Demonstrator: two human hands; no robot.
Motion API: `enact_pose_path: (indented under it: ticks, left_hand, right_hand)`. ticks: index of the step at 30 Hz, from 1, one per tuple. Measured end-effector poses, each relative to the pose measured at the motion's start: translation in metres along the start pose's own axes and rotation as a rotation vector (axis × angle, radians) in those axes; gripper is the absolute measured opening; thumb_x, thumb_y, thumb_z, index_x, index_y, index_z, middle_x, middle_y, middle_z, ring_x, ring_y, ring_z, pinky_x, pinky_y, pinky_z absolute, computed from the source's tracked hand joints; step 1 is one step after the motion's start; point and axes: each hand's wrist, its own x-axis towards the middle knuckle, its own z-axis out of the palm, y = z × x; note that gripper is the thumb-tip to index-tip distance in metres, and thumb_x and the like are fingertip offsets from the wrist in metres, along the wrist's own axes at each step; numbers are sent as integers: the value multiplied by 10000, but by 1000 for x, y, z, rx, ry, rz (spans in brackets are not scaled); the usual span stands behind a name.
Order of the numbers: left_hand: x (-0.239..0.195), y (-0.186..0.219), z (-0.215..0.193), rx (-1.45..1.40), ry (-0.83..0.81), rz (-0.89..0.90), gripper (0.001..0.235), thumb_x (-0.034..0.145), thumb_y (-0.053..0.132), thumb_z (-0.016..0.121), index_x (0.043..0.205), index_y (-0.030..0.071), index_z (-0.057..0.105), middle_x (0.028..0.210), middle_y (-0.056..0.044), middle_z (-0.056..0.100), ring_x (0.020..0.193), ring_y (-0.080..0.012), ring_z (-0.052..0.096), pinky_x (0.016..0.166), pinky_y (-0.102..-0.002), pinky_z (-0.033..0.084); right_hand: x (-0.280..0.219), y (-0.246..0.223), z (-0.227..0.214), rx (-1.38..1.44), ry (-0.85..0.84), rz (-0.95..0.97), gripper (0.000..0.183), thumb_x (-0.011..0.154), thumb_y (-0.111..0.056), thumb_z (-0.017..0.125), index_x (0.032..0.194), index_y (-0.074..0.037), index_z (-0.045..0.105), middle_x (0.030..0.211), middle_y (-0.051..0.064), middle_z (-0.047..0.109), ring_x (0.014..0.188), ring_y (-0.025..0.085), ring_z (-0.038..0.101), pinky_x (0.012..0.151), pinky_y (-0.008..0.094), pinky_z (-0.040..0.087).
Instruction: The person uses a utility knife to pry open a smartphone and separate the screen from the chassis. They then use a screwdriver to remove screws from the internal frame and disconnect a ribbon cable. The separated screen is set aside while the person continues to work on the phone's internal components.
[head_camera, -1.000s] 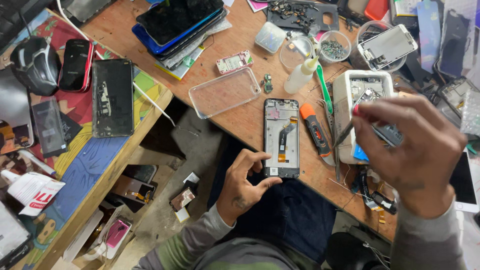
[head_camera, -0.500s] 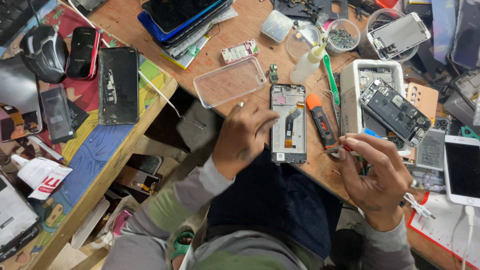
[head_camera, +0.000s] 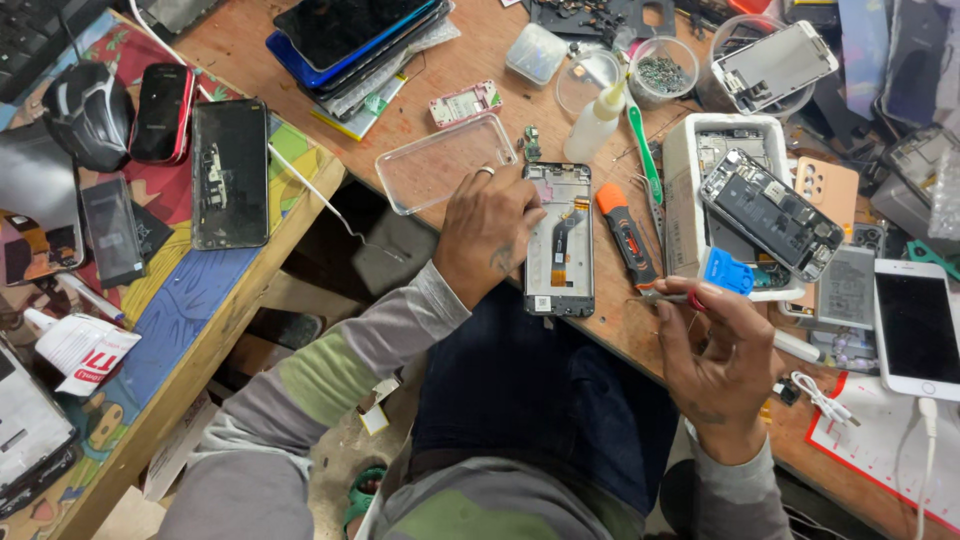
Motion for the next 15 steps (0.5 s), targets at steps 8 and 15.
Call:
enact_pose_path:
  ticks: [8, 15]
  left_hand:
    - [-26, 11, -19, -197, 46, -35, 180, 981, 170, 615, 1038, 12, 550, 927, -129, 574, 901, -370, 556, 812, -474, 437]
    - [-100, -9, -54, -38, -187, -345, 346, 903, 335, 755, 783, 52, 596, 763, -129, 635, 742, -338, 618, 753, -456, 461]
  right_hand:
    - [-2, 13, 11, -64, -7, -18, 616, 987, 137, 685, 1456, -48, 331, 1277, 223, 640, 1125, 237, 698, 987, 356, 607]
    - [-3, 4, 14, -8, 10, -26, 694, 1013, 118, 681, 1546, -64, 275, 1305, 227, 633, 1152, 240, 692, 1021, 358, 611]
